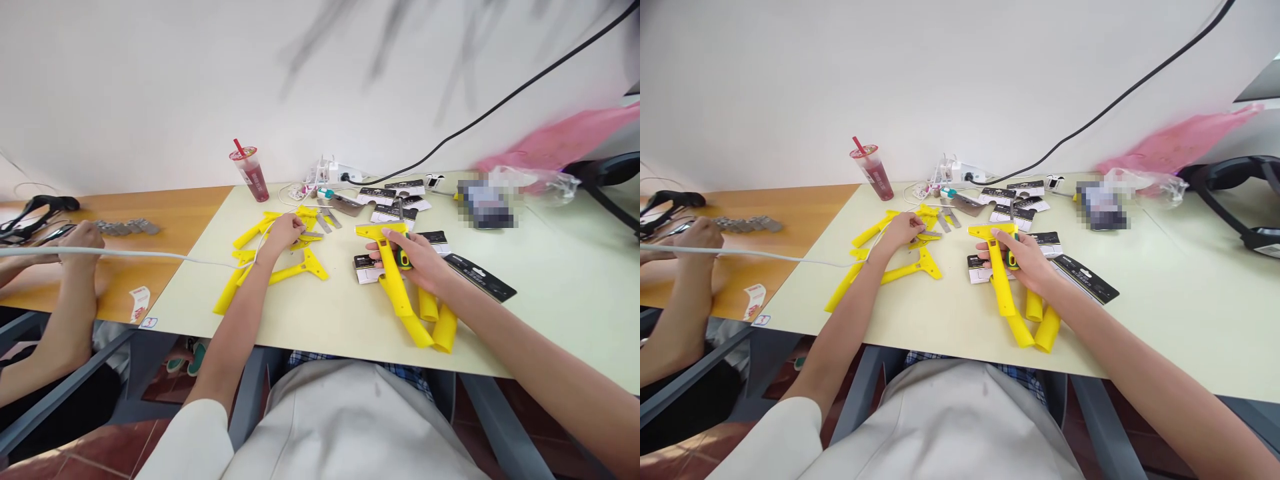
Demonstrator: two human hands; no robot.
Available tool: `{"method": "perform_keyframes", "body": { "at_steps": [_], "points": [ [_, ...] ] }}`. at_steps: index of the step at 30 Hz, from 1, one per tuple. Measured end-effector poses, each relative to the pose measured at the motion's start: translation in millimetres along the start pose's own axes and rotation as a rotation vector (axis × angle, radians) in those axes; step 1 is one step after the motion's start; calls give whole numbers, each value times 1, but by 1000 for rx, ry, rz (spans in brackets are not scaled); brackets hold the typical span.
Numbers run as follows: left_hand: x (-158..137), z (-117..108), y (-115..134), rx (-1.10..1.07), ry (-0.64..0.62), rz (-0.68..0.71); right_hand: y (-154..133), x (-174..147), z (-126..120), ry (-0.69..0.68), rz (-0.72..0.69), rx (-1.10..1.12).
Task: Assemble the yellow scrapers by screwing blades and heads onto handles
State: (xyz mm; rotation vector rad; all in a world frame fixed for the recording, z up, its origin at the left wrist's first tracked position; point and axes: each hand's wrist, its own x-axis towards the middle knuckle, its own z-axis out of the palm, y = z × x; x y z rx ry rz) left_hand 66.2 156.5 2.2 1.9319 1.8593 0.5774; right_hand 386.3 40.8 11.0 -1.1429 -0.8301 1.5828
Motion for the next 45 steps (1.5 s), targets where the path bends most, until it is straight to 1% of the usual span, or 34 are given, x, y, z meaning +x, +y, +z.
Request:
{"method": "perform_keyframes", "body": {
  "at_steps": [9, 14, 18, 21, 25, 31, 37, 41, 45],
  "points": [
    [-3, -8, 3, -41, -72, -15, -6, -5, 5, 13, 23, -49],
    [-5, -10, 2, -42, -86, -22, -6, -6, 6, 16, 21, -57],
    [-7, -14, -3, -80, -101, 0, -5, -6, 5, 10, 17, -49],
    [-7, -17, -7, -62, -76, 36, -5, -5, 5, 7, 19, -40],
    [-8, -17, -10, -49, -52, 46, -4, -5, 5, 3, 20, -42],
    [-9, -17, -8, -97, -147, 67, -4, -5, 4, 7, 34, -46],
    [-6, -14, -8, -69, -104, 57, -6, -7, 6, 7, 35, -50],
    [-4, -14, -10, -74, -150, 42, -7, -8, 7, 6, 36, -54],
    [-3, -15, -12, -84, -156, 32, -7, -8, 7, 10, 30, -54]
  ]
}}
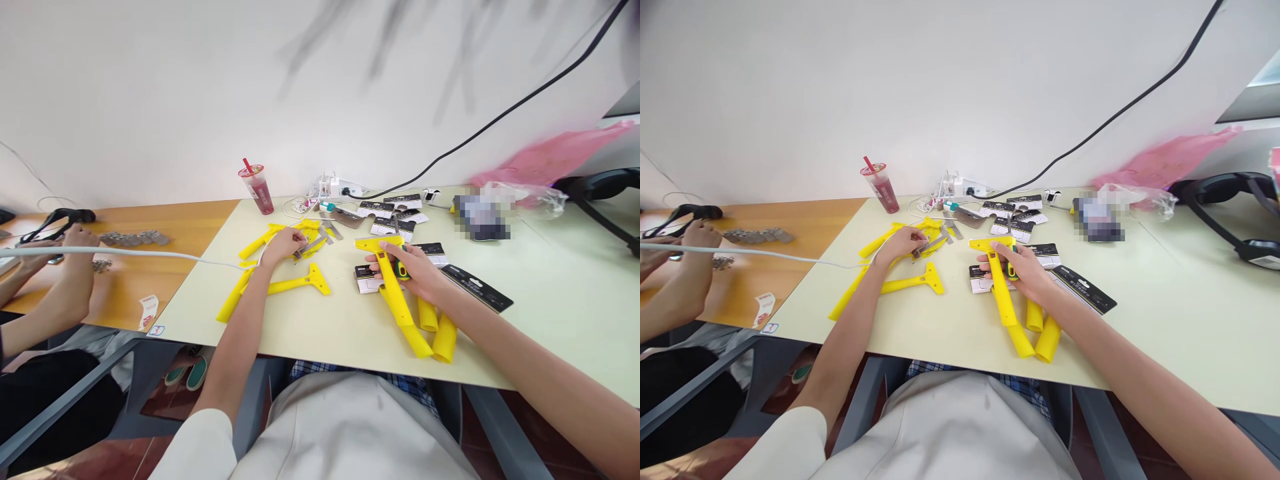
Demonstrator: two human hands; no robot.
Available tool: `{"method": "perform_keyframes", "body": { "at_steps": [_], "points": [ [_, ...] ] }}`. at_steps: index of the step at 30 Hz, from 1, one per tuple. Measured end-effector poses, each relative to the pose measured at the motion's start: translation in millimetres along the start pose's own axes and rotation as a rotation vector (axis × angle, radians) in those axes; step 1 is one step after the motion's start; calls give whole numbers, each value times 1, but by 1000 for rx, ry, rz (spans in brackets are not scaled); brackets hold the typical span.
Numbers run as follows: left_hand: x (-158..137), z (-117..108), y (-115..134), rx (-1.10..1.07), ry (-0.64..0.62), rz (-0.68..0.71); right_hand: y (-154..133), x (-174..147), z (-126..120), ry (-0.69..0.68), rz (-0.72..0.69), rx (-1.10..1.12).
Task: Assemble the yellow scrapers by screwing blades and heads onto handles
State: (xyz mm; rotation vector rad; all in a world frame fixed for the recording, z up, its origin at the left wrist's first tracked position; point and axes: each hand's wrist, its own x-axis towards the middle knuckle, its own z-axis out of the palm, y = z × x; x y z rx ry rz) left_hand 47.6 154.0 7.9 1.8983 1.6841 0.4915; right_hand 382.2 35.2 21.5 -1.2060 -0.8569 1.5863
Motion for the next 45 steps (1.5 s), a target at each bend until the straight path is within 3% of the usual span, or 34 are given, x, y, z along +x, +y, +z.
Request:
{"method": "perform_keyframes", "body": {
  "at_steps": [9, 23, 33, 40, 45],
  "points": [
    [1, -4, -10, -23, -51, 17, -3, -2, 1, 14, 17, -11],
    [-2, -3, 3, 45, 65, 57, -2, -3, 2, 5, -2, -11],
    [-3, -5, 1, -17, -16, 38, 2, 3, -1, 7, -1, -19],
    [2, -3, -3, 59, 64, 44, 2, 4, -3, -9, 0, -10],
    [5, 0, -5, -2, 49, 64, 2, 4, -3, -5, 7, -6]
  ]
}}
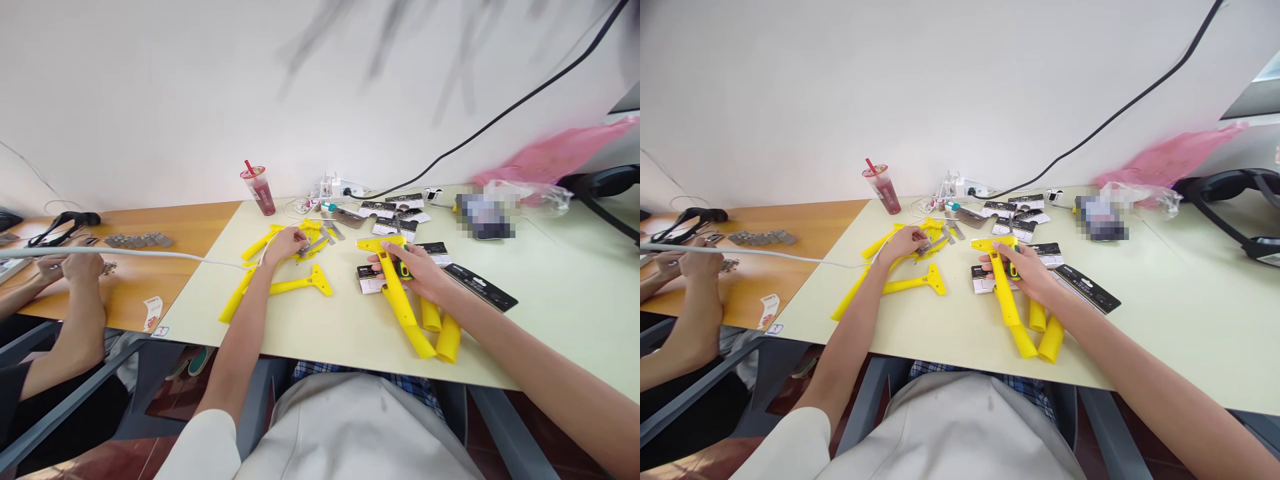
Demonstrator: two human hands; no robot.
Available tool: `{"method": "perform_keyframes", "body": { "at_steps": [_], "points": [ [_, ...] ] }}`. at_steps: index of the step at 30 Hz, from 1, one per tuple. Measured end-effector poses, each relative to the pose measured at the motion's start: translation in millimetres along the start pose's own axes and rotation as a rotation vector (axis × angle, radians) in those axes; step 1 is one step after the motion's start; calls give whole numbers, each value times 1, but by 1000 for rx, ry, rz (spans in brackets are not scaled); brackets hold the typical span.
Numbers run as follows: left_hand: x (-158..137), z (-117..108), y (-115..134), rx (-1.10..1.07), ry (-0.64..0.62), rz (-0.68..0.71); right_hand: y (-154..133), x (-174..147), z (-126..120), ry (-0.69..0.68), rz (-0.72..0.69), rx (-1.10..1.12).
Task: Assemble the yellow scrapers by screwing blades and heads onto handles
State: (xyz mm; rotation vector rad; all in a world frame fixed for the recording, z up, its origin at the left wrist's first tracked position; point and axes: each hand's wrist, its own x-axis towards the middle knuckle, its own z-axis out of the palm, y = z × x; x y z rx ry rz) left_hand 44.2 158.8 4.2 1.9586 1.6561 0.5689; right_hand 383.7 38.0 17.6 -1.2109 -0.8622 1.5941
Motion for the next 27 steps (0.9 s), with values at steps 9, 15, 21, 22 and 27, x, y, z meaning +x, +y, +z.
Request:
{"method": "perform_keyframes", "body": {
  "at_steps": [9, 15, 21, 22, 27],
  "points": [
    [0, 1, -1, 176, 16, 112, -1, -1, 1, 4, 1, -10],
    [5, 11, 1, 396, 31, 181, 0, 2, -1, -14, -7, 12],
    [4, 13, 7, 382, 71, 178, 1, 3, -3, -25, -1, 0],
    [2, 13, 10, 344, 99, 184, 2, 3, -3, -29, 0, -2],
    [-16, 26, 42, -106, 118, 280, 0, 2, -2, -28, 25, -21]
  ]
}}
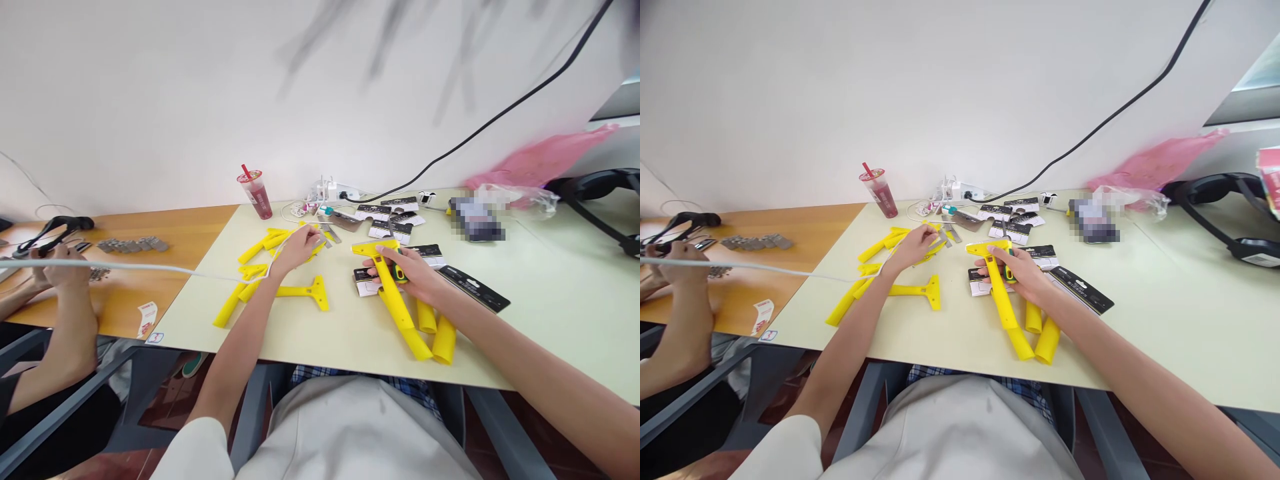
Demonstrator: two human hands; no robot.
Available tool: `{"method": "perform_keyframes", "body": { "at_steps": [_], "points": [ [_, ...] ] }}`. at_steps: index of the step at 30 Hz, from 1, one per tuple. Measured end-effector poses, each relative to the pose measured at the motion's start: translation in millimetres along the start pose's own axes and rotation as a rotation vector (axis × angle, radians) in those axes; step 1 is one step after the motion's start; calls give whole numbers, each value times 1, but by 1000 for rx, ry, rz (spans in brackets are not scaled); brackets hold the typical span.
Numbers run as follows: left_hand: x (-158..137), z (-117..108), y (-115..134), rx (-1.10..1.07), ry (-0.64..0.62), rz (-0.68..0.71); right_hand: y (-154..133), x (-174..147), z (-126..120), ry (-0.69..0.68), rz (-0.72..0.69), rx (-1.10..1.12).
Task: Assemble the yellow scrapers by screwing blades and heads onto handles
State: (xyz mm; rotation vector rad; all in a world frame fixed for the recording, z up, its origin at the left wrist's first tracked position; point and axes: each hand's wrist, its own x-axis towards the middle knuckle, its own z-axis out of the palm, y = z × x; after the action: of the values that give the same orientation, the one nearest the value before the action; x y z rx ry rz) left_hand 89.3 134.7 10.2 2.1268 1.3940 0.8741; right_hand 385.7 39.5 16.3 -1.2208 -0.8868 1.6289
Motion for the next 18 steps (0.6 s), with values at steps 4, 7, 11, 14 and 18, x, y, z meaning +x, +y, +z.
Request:
{"method": "perform_keyframes", "body": {
  "at_steps": [4, 7, 11, 14, 18],
  "points": [
    [-13, 24, 38, -207, -124, 128, -1, -1, 3, -30, 28, 15],
    [-22, 38, 57, -207, -136, 189, 1, 0, 2, -57, 41, 2],
    [-28, 44, 62, -129, -102, 314, 4, 1, 1, -70, 43, -20],
    [-29, 44, 60, -55, -92, 391, 3, 1, 0, -71, 51, -14],
    [-31, 44, 61, 5, -105, 431, 2, 0, 1, -87, 64, -9]
  ]
}}
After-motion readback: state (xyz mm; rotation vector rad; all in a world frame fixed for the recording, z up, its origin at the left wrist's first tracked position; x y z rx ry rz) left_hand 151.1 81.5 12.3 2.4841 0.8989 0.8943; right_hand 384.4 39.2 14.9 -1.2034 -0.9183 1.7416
